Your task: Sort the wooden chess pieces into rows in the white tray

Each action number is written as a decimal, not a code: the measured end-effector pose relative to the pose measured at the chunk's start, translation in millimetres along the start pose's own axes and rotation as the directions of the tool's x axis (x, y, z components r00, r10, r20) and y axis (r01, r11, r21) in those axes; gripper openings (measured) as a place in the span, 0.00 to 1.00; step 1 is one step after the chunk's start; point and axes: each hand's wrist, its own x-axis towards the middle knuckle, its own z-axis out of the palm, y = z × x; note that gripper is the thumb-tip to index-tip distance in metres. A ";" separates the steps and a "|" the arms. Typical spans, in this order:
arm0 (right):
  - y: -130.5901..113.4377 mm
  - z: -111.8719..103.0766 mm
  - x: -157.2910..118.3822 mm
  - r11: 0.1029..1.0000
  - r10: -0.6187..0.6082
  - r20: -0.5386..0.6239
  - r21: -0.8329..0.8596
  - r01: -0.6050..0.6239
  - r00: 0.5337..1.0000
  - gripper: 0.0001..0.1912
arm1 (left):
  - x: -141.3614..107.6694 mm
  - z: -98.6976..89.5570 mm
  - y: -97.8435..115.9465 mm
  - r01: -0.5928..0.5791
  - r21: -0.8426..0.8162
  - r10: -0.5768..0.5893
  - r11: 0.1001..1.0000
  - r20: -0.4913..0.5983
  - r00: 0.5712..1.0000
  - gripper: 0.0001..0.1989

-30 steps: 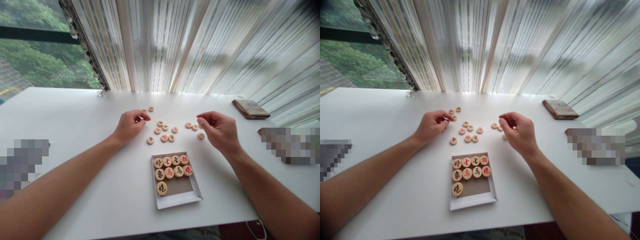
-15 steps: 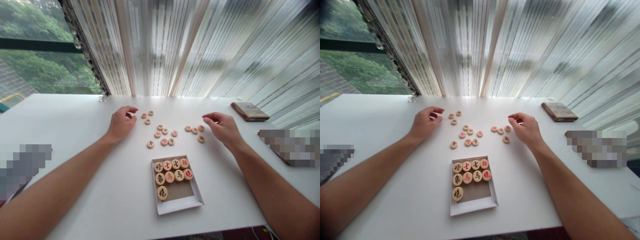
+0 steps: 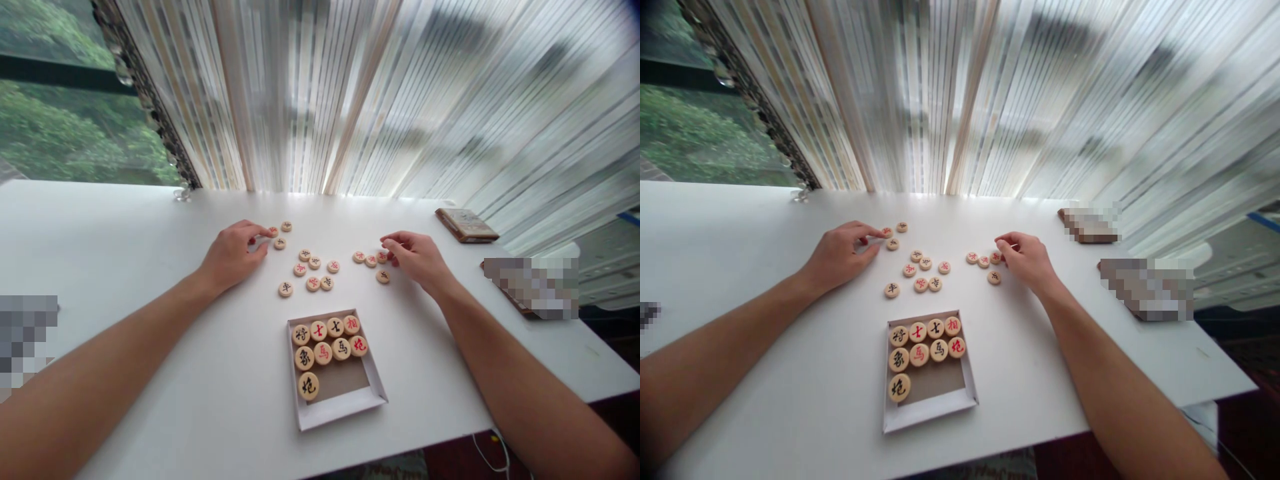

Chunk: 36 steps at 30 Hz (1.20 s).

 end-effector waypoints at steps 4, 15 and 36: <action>-3.4 0.3 -1.5 1.000 0.000 0.017 0.026 0.000 1.000 0.17 | 0.5 -1.2 1.9 0.003 0.006 -0.003 1.000 0.009 1.000 0.18; -12.8 1.3 -6.4 0.999 -0.032 0.070 0.027 0.030 0.997 0.17 | 0.7 -1.9 4.6 0.019 0.006 -0.019 1.000 0.014 1.000 0.17; -30.2 -7.5 -18.8 0.953 -0.246 0.244 -0.118 0.280 0.938 0.14 | 0.4 1.7 -0.2 -0.015 0.026 0.015 1.000 -0.007 1.000 0.16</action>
